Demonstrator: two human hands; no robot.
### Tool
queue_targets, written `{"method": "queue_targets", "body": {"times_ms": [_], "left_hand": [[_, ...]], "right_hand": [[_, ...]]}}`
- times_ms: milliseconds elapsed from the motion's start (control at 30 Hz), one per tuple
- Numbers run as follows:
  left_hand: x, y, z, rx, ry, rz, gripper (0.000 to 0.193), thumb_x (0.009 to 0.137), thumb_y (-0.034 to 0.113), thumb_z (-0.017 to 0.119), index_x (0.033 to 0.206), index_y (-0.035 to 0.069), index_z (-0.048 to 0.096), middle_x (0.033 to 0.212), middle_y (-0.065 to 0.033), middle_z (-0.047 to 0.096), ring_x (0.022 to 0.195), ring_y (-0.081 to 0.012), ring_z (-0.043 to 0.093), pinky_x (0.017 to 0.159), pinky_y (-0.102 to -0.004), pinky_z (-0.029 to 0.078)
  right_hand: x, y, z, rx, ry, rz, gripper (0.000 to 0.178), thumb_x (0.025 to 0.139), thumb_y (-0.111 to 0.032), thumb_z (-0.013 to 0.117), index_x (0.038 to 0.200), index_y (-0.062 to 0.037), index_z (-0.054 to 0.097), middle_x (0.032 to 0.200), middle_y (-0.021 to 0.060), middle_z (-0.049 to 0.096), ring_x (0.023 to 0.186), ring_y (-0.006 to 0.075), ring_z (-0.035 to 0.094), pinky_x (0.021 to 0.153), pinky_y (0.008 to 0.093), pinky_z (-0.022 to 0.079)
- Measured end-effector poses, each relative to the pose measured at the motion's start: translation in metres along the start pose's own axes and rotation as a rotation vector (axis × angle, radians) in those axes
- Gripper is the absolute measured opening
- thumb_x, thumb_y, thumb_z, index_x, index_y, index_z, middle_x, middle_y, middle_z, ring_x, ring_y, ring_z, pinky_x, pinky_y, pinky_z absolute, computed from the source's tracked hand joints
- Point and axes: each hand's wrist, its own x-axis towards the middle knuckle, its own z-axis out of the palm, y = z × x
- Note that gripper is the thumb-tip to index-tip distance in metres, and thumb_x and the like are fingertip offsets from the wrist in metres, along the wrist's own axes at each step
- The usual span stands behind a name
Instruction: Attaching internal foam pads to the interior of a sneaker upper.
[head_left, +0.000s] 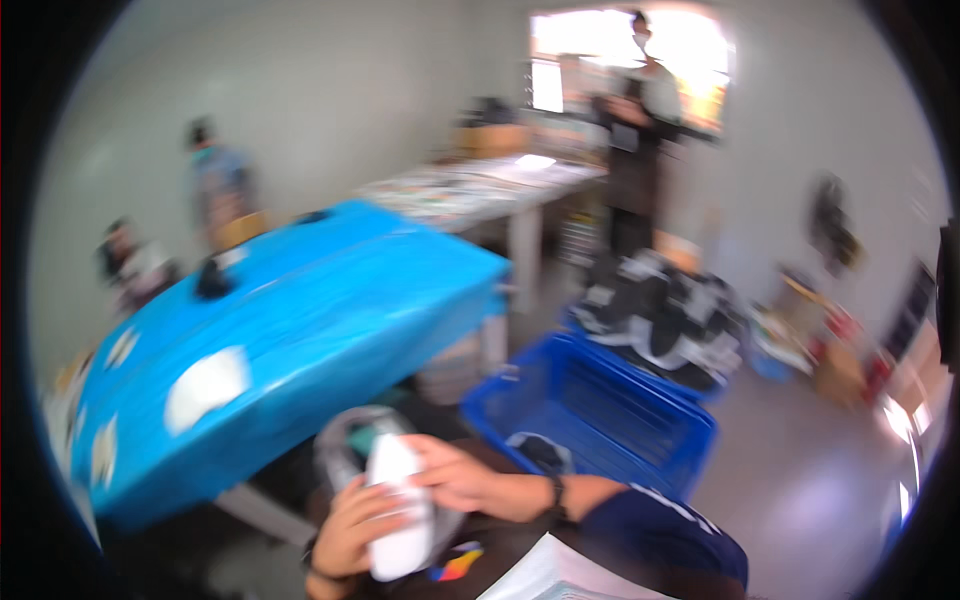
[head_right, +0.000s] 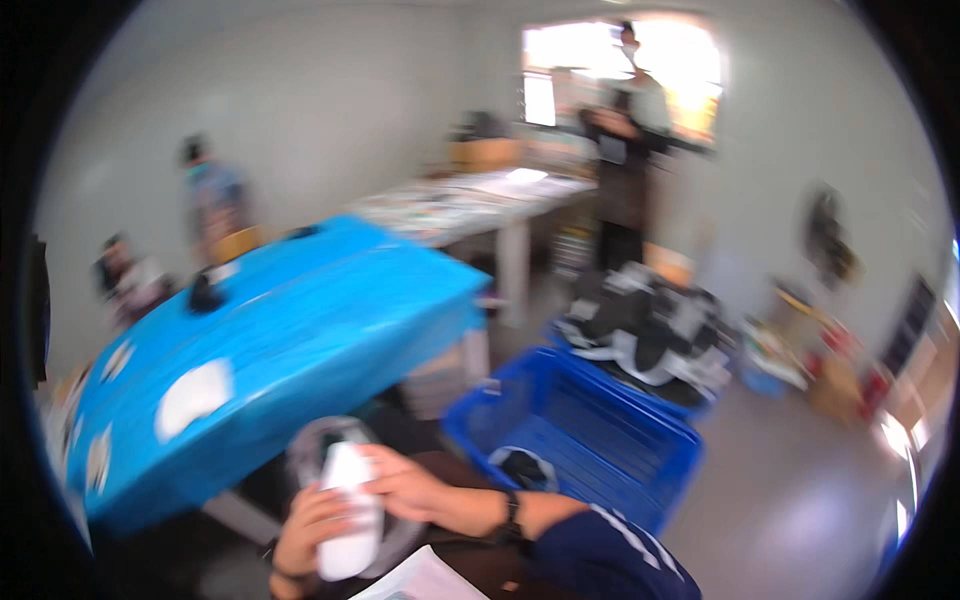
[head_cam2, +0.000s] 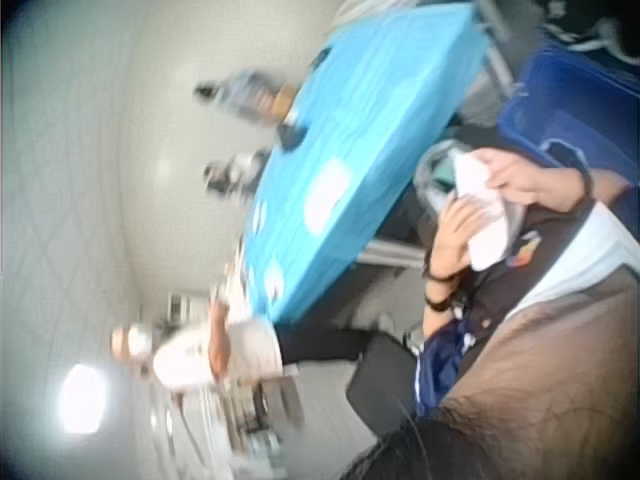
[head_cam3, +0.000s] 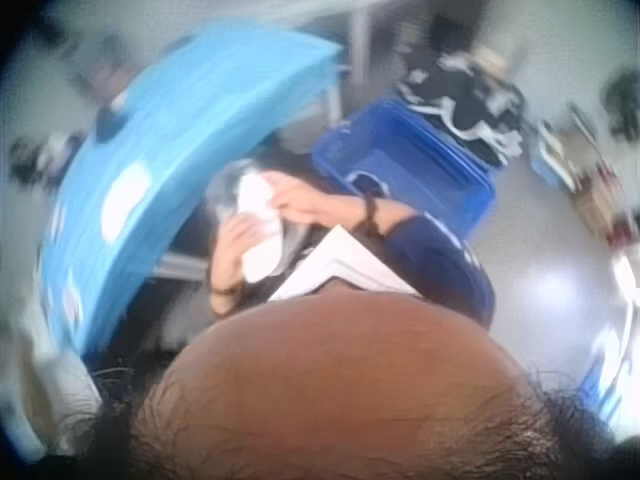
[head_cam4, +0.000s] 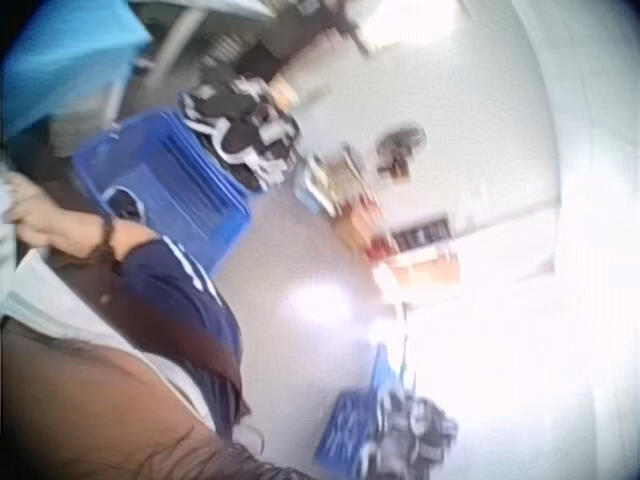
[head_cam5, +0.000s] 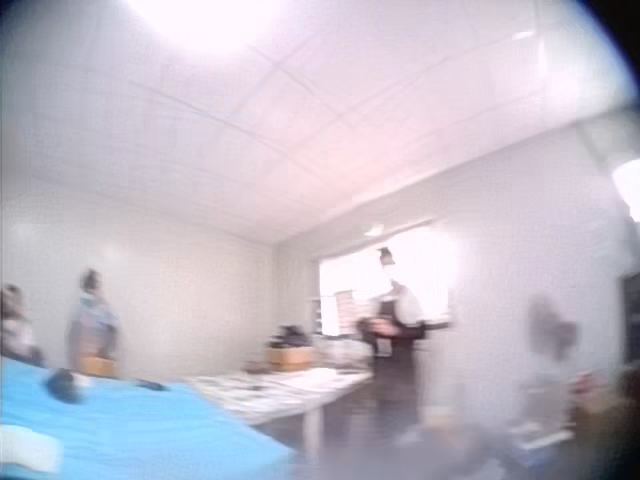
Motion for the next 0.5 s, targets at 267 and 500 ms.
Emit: {"method": "queue_targets", "body": {"times_ms": [267,500], "left_hand": [[-0.028,-0.050,0.034,-0.609,0.389,-0.410,0.067,0.064,0.012,0.065,0.127,-0.001,0.045,0.133,-0.0239,0.040,0.121,-0.0348,0.044,0.101,-0.0456,0.038],[-0.072,-0.076,0.027,-0.415,0.044,-0.608,0.074,0.065,0.011,0.063,0.133,0.000,0.036,0.129,-0.0223,0.045,0.113,-0.0306,0.050,0.090,-0.0368,0.048]], "right_hand": [[-0.005,-0.016,0.020,-0.365,-0.093,-0.127,0.054,0.080,0.006,0.057,0.122,-0.0087,0.027,0.105,0.0093,0.049,0.099,0.0134,0.051,0.083,0.0285,0.045],[-0.023,-0.025,0.030,-1.192,-0.027,-0.412,0.043,0.083,-0.009,0.058,0.117,-0.0011,0.033,0.100,0.0145,0.051,0.094,0.0243,0.056,0.078,0.0349,0.046]]}}
